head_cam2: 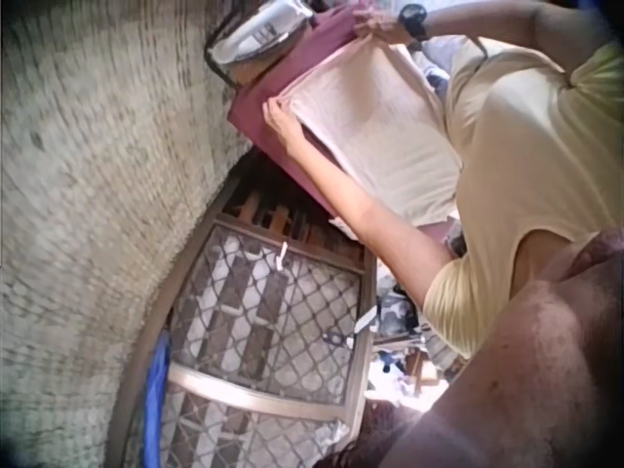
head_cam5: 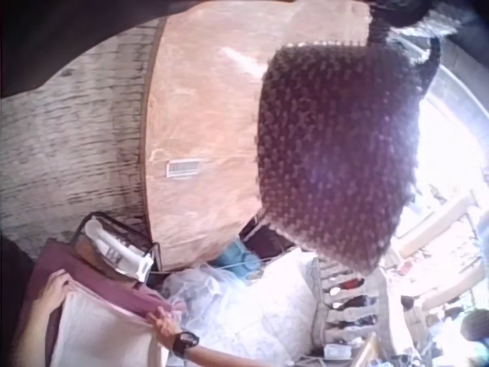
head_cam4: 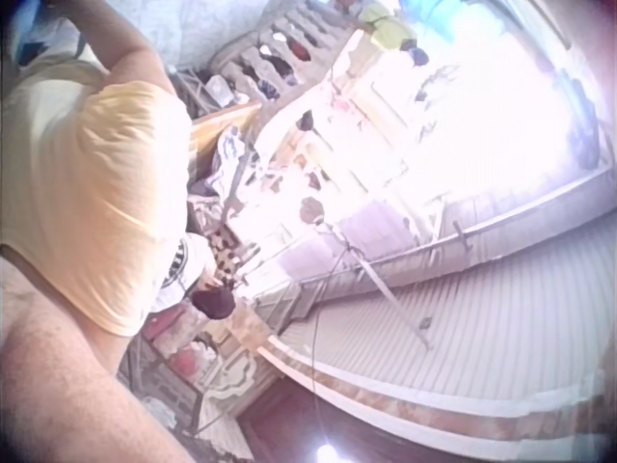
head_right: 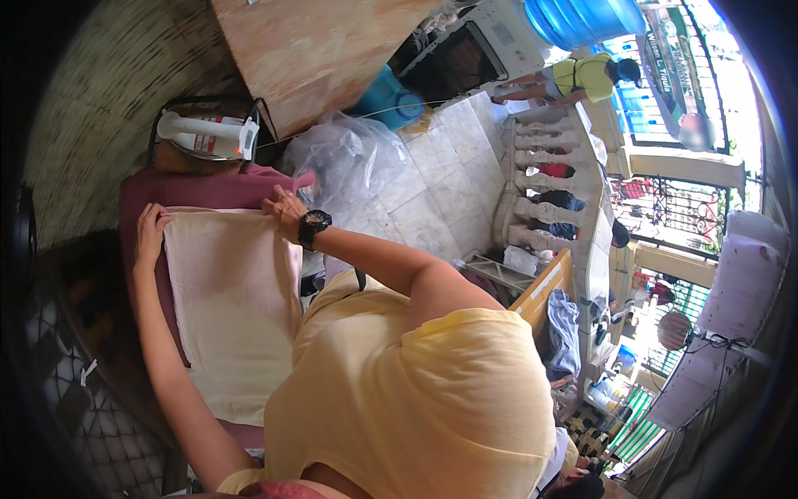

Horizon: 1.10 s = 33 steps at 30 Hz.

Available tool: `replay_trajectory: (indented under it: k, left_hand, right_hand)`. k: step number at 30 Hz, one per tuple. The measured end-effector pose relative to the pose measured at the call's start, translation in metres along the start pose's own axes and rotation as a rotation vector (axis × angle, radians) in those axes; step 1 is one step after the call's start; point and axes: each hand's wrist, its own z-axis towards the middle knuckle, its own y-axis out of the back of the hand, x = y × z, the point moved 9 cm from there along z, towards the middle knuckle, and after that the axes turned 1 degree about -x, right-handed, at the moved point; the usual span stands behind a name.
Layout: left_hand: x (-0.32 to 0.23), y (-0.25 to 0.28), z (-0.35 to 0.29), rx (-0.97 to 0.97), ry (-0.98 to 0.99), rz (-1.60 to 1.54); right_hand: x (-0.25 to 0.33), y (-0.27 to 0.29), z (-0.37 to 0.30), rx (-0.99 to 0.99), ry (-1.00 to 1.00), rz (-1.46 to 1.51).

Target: The person presses a shirt on an ironing board using an iron, smoothing the fabric with one hand while moving the iron across the sleeves and torso.

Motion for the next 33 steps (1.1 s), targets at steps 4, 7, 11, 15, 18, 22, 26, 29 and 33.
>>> replay_trajectory:
  k: [4,7,11,15,18,22,26,29,33]
  left_hand:
    - [0.005,-0.001,-0.002,0.011,0.052,0.004]
    - [0.008,-0.002,-0.004,0.029,0.078,-0.010]
    - [0.008,0.000,-0.002,-0.008,0.041,0.000]
    - [0.016,-0.001,-0.003,-0.075,0.058,-0.066]
    - [0.008,-0.002,-0.003,-0.111,0.104,-0.047]
    - [0.039,-0.009,-0.015,-0.195,0.212,-0.067]
    - [0.027,-0.012,-0.006,-0.300,0.166,0.041]
    - [0.031,-0.014,-0.007,-0.376,0.204,0.033]
    - [0.064,-0.021,-0.011,-0.374,0.400,-0.142]
  right_hand:
    - [0.004,-0.004,0.000,0.007,0.022,0.034]
    - [0.010,-0.010,0.002,0.137,0.063,0.029]
    - [0.000,-0.018,0.007,0.183,0.046,0.038]
    - [0.002,0.004,0.005,-0.013,0.048,-0.090]
    - [-0.008,0.006,0.007,-0.042,-0.013,-0.088]
    - [-0.008,0.003,0.003,-0.037,-0.080,-0.141]
    - [-0.013,0.013,0.003,-0.037,-0.026,-0.246]
    - [-0.009,0.029,-0.001,-0.138,-0.063,-0.325]
    - [-0.009,0.034,0.000,-0.126,-0.112,-0.250]
